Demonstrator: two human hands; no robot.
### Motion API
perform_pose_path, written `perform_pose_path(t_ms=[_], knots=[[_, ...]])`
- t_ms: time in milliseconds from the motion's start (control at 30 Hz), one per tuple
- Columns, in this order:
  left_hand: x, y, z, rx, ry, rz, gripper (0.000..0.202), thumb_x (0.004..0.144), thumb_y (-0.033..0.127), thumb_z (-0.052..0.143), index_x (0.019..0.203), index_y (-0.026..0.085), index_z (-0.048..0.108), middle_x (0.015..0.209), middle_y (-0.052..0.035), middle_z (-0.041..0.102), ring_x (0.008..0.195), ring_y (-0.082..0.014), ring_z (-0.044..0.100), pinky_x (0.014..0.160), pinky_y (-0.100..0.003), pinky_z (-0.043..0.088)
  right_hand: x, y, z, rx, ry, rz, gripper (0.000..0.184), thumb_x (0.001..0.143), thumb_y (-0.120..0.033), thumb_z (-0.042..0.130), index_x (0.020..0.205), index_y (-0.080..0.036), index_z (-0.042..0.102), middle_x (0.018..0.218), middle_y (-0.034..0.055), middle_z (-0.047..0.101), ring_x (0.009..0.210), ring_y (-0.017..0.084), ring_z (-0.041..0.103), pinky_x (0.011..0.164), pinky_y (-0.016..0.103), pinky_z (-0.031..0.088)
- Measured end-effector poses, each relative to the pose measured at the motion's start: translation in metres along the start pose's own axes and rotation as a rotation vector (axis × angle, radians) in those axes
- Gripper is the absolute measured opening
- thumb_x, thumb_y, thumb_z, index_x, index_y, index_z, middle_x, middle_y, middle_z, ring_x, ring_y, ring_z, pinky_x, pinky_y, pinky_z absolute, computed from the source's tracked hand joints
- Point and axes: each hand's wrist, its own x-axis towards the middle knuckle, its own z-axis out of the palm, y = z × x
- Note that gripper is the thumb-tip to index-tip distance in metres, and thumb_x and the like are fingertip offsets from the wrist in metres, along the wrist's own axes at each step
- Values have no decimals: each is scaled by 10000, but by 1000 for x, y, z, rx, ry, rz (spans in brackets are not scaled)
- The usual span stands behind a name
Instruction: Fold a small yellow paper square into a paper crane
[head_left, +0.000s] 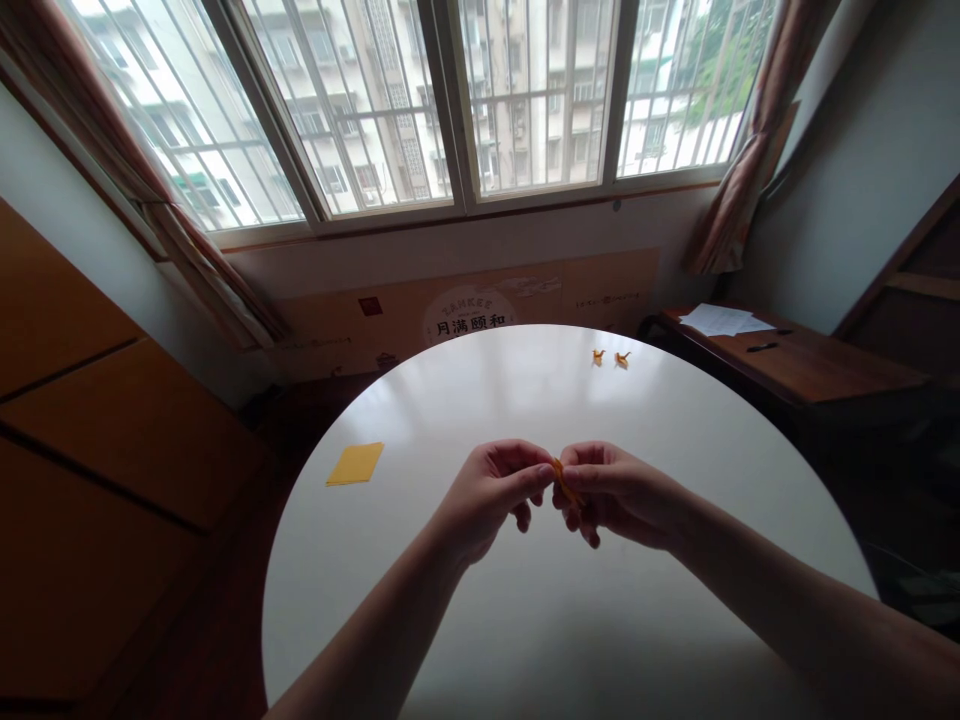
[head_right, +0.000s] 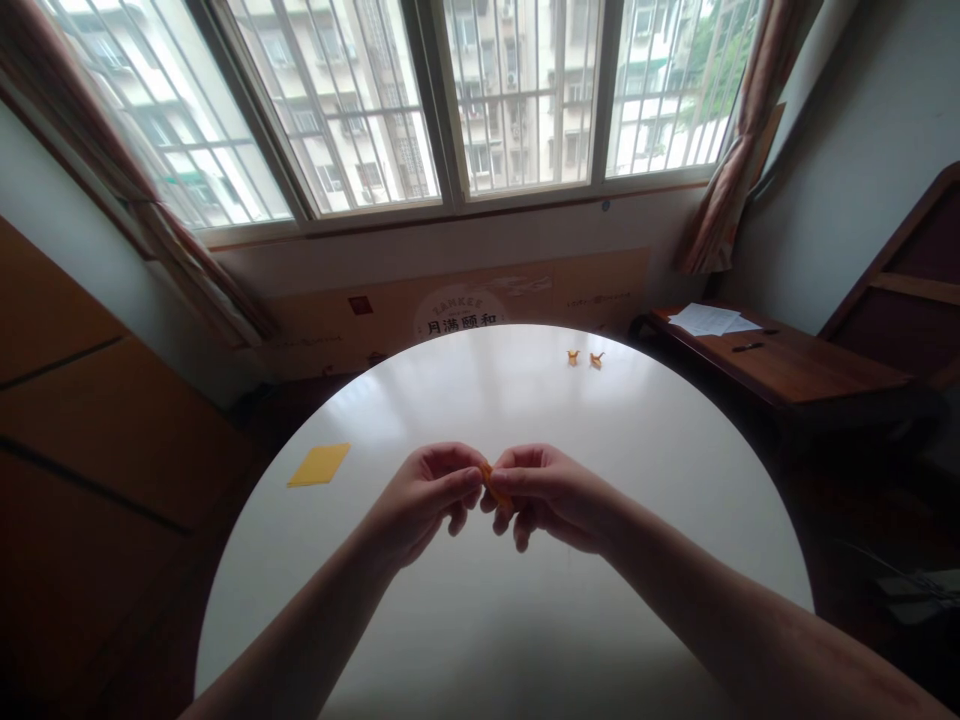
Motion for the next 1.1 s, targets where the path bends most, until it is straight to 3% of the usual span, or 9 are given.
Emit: perform_pose_path(t_ms=[400, 767, 1000, 1100], knots=[[-1, -1, 0, 4, 7, 7, 321, 704, 403, 845, 783, 127, 702, 596, -12, 628, 518, -97, 541, 372, -151, 386, 0, -1, 2, -4, -9, 7, 248, 780, -296, 832, 735, -126, 657, 677, 20, 701, 528, 133, 684, 401, 185, 554], [-1, -1, 3, 89, 16, 100, 246, 780, 351, 760, 802, 124, 667, 636, -23, 636, 537, -105, 556, 397, -163, 423, 0, -2, 1, -6, 3, 0, 266, 765, -298, 842, 728, -126, 642, 674, 15, 698, 528, 131, 684, 394, 177, 547], [-6, 2, 6, 502, 188, 395, 24, 776, 145, 651, 792, 159, 638, 761, -20, 634, 643, -118, 591, 443, -162, 456, 2, -1, 0, -63, 65, -7, 273, 757, -306, 847, 752, -133, 636, 679, 10, 689, 542, 133, 684, 400, 177, 543], [-8, 3, 6, 643, 199, 528, 100, 758, 73, 605, 775, 170, 626, 811, -18, 631, 653, -104, 593, 461, -154, 466, 2, -2, 3, -97, 79, -16, 287, 749, -329, 852, 757, -140, 636, 665, 8, 683, 542, 130, 671, 400, 176, 533]])
